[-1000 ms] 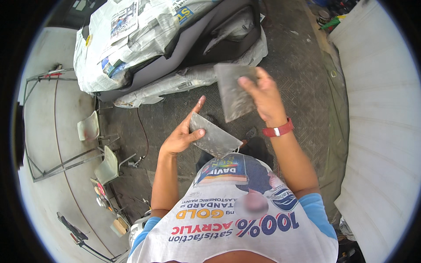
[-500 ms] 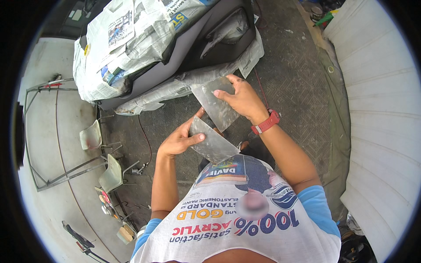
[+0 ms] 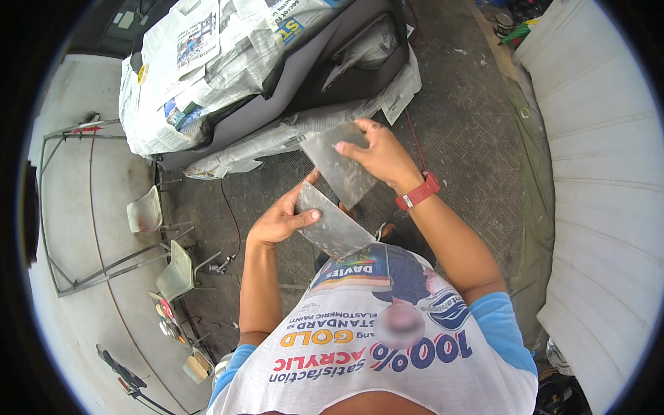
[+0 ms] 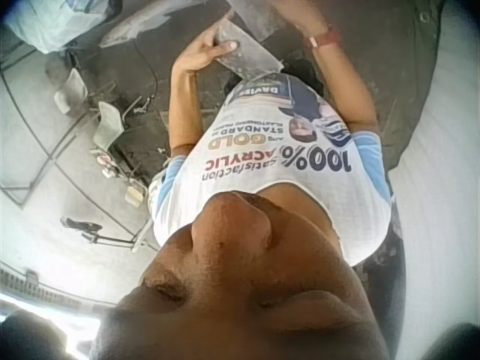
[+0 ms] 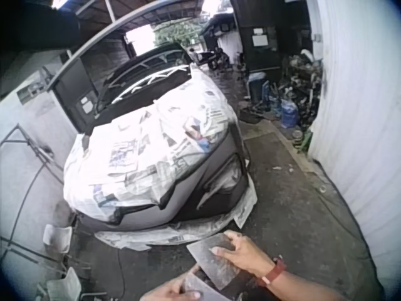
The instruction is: The person sands a car bumper using two sanding blocks. They rub the blocks against each other to clean them and then apply them to the surface of the bumper, which is covered with newspaper.
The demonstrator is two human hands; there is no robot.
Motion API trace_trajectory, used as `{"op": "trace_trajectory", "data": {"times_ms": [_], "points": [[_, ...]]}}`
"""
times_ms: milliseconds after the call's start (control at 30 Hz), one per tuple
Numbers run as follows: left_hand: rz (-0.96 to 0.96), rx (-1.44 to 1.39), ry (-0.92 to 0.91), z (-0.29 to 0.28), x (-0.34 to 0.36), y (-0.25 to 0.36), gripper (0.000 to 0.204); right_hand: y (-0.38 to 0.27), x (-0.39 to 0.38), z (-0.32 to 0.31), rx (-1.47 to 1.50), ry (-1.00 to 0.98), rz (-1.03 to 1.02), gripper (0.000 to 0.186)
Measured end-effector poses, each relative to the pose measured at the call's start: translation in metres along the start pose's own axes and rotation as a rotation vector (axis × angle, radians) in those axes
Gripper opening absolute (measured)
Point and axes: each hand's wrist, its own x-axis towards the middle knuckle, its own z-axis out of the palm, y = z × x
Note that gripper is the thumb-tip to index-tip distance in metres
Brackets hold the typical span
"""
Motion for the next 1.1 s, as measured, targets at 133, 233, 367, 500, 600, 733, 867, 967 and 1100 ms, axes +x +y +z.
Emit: {"op": "trace_trajectory", "data": {"times_ms": [133, 233, 367, 500, 600, 733, 867, 967, 1100], "points": [[0.020, -0.010, 0.016, 0.004, -0.001, 0.011, 0.099, 0.000, 0.002, 0.005, 0.023, -0.004, 0.016, 0.072], [-0.053, -0.083, 0.016, 0.003, -0.004, 0.013, 0.100, -0.006, -0.005, 0.010, 0.061, -0.080, 0.052, 0.066], [-0.029, -0.073, 0.085, 0.005, -0.010, 0.010, 0.097, -0.002, -0.007, 0.008, 0.167, -0.138, 0.019, 0.055], [0.096, -0.407, 0.310, -0.006, -0.012, -0.012, 0.072, 0.005, 0.005, -0.018, 0.491, 0.143, -0.058, 0.051], [0.109, -0.809, 0.653, -0.005, -0.016, -0.023, 0.057, 0.016, 0.006, -0.022, 0.497, 0.228, -0.030, 0.049], [0.051, -0.774, 0.669, 0.005, -0.019, -0.023, 0.037, 0.023, 0.004, -0.009, 0.581, 0.157, 0.007, 0.047], [-0.037, -0.629, 0.664, -0.001, -0.023, -0.017, 0.033, 0.020, 0.001, 0.006, 0.582, -0.044, 0.100, 0.043], [0.050, -0.529, 0.780, -0.018, -0.032, -0.027, 0.032, 0.030, -0.008, 0.015, 0.456, -0.280, 0.175, 0.032], [0.017, 0.220, 1.097, -0.044, -0.054, -0.037, 0.021, 0.034, -0.026, 0.031, -0.384, -0.359, 0.041, 0.033]]}}
